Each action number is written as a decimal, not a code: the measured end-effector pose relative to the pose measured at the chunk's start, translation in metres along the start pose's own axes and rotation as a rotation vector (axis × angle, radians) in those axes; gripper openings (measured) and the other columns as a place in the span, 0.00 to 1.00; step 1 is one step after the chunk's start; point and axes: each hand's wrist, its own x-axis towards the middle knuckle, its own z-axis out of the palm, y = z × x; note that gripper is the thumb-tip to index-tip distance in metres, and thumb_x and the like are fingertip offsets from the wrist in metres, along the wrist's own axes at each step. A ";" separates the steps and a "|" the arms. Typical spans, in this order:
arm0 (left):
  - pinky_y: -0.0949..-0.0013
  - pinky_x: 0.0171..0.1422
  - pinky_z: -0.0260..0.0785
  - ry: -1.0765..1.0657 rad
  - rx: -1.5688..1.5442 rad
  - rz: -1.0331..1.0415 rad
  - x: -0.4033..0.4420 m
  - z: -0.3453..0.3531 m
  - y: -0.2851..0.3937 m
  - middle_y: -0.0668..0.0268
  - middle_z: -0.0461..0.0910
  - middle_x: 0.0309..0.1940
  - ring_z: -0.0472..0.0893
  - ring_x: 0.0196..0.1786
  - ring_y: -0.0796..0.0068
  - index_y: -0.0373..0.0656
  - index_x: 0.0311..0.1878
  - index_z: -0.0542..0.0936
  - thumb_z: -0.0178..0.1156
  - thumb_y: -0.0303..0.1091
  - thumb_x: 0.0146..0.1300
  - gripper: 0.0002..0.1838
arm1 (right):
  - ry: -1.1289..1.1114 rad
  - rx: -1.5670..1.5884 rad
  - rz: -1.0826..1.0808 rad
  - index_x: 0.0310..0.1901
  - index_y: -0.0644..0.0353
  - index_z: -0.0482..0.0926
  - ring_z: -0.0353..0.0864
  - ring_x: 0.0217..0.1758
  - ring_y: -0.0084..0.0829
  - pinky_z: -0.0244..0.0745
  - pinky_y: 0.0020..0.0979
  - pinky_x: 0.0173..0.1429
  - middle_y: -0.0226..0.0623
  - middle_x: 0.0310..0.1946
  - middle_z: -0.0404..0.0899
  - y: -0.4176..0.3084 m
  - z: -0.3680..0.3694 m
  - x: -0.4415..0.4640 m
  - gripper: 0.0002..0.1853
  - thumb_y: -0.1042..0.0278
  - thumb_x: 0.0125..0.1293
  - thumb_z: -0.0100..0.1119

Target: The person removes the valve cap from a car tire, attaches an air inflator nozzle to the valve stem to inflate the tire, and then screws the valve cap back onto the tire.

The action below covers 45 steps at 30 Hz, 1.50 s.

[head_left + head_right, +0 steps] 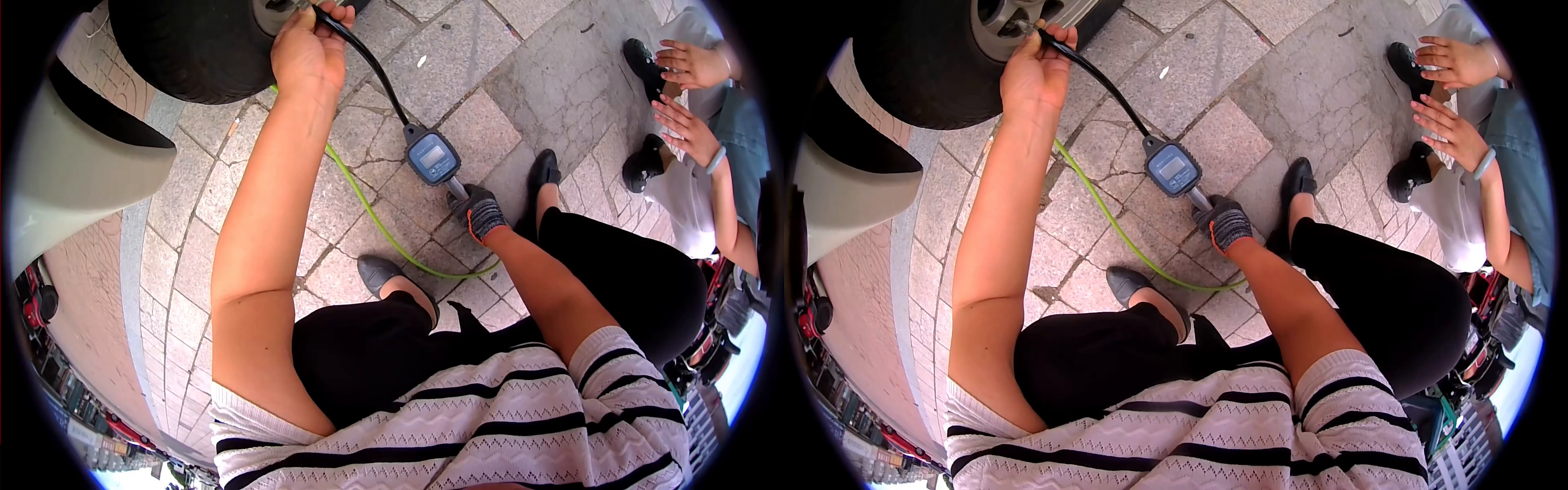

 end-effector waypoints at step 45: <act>0.54 0.54 0.70 -0.008 0.014 -0.004 -0.004 0.001 0.003 0.55 0.71 0.33 0.73 0.35 0.66 0.29 0.44 0.69 0.40 0.27 0.68 0.10 | 0.046 -0.051 -0.056 0.43 0.63 0.78 0.81 0.36 0.43 0.73 0.34 0.42 0.51 0.32 0.80 0.006 0.003 0.002 0.21 0.56 0.53 0.59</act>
